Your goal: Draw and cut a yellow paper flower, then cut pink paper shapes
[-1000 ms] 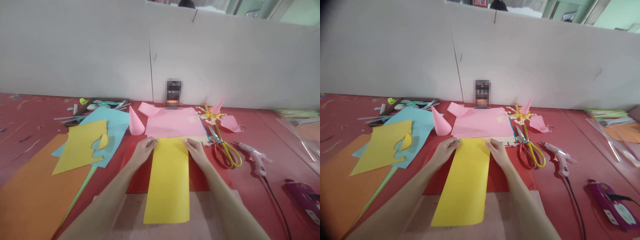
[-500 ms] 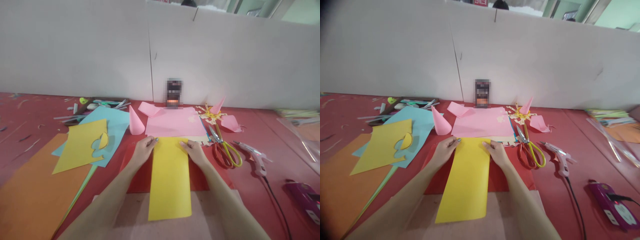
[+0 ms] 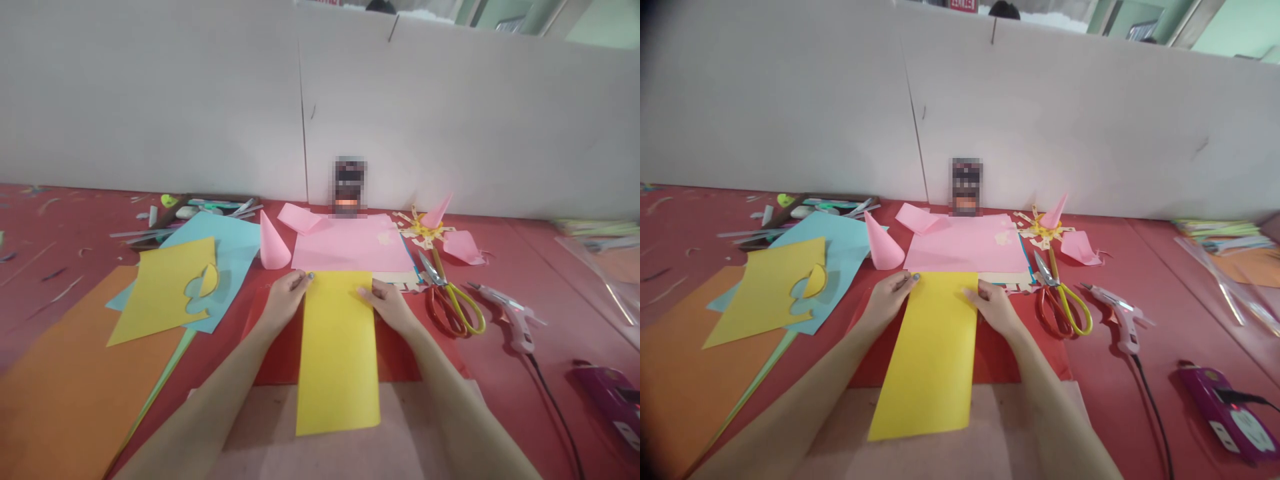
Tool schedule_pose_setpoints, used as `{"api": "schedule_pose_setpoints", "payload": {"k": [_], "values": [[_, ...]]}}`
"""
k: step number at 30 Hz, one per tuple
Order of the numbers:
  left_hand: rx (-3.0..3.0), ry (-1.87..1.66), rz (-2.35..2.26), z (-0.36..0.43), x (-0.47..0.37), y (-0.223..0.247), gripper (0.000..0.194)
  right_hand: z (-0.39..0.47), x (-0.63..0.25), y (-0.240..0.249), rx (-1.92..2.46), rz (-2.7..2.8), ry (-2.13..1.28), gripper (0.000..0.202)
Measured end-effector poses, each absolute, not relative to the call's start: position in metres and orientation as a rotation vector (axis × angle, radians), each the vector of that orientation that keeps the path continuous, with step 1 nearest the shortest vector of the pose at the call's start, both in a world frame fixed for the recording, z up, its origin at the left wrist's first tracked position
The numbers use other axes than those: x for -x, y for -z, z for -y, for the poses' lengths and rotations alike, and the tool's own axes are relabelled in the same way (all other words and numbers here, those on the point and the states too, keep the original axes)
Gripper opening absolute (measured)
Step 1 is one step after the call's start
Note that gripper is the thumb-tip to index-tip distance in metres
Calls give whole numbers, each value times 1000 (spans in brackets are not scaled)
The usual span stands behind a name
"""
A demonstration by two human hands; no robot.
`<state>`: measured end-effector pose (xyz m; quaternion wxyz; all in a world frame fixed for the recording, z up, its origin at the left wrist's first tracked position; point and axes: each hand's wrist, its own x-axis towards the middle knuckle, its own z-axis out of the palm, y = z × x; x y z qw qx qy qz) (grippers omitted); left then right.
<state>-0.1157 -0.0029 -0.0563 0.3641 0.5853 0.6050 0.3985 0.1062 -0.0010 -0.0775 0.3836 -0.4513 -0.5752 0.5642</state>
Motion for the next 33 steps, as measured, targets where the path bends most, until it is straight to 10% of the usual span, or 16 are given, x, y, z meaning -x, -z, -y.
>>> {"api": "schedule_pose_setpoints", "payload": {"k": [33], "values": [[-1246,-1334,-1584,-4,127,59,31,6,-108,69,1236,1673,-1453,35]]}}
